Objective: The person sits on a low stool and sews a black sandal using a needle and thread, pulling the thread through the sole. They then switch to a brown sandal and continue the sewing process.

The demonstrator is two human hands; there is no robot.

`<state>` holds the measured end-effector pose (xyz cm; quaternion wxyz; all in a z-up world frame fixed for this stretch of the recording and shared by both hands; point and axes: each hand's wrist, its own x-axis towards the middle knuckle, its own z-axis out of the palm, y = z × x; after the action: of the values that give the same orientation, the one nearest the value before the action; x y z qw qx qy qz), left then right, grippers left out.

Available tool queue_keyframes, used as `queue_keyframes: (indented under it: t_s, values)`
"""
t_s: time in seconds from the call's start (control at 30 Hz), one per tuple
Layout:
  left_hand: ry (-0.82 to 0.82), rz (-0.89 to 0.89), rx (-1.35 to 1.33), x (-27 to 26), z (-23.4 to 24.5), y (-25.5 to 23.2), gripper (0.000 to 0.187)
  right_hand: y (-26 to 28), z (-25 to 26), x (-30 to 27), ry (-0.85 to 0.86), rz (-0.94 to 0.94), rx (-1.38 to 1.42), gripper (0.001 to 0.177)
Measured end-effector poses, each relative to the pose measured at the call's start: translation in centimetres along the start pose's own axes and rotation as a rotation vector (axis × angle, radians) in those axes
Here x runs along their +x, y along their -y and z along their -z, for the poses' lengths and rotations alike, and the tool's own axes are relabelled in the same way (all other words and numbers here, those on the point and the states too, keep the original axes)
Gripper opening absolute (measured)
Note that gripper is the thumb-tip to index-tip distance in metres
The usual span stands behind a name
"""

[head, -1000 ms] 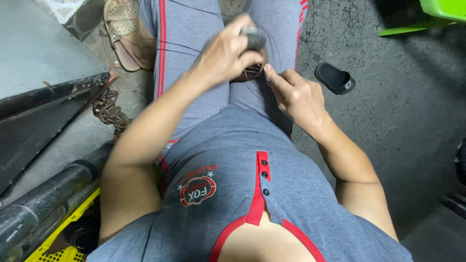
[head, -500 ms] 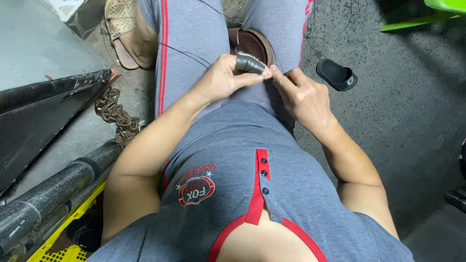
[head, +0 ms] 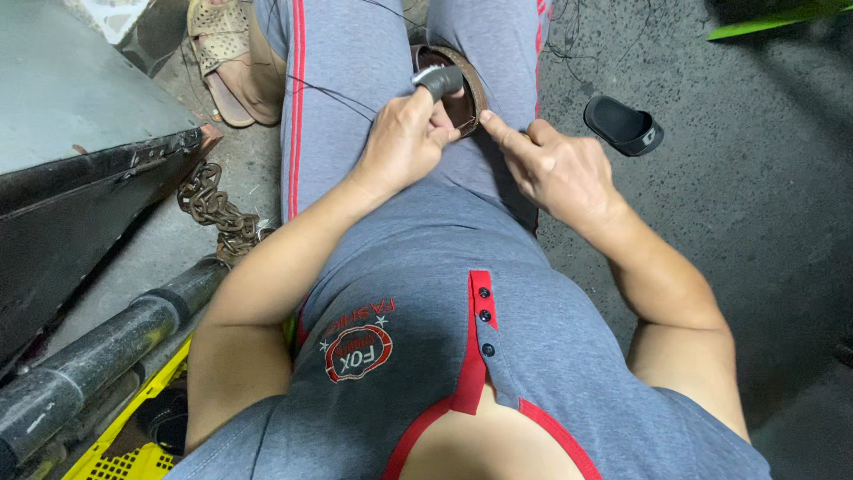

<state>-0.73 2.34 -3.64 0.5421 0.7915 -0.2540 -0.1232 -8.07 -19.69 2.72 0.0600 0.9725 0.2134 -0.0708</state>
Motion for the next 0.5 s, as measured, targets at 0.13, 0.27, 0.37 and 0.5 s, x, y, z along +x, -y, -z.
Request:
queue_keyframes:
  t_s: [0.13,0.27,0.37,0.5]
  values:
    - [0.029,0.038,-0.04,1.1,0.1,-1.1,0.042,-1.5,5.4,0.5,0.34,-0.063,0.107,0.056]
    - [-0.047,-0.054,0.27,1.6,-1.1,-1.2,0.022,-3.6,6.8,-2.0,0.497,-0.129,0.097,0.058]
    - [-0.167,-0.238,0.445,0.7,-0.4,-2.8,0.014,-3.6,5.4,-2.5,0.326,-0.067,0.25,0.052]
    - [-0.192,-0.308,0.326,-1.5,0.8,-3.6,0.007,-1.0,1.9,-1.2,-0.089,-0.258,0.833,0.037]
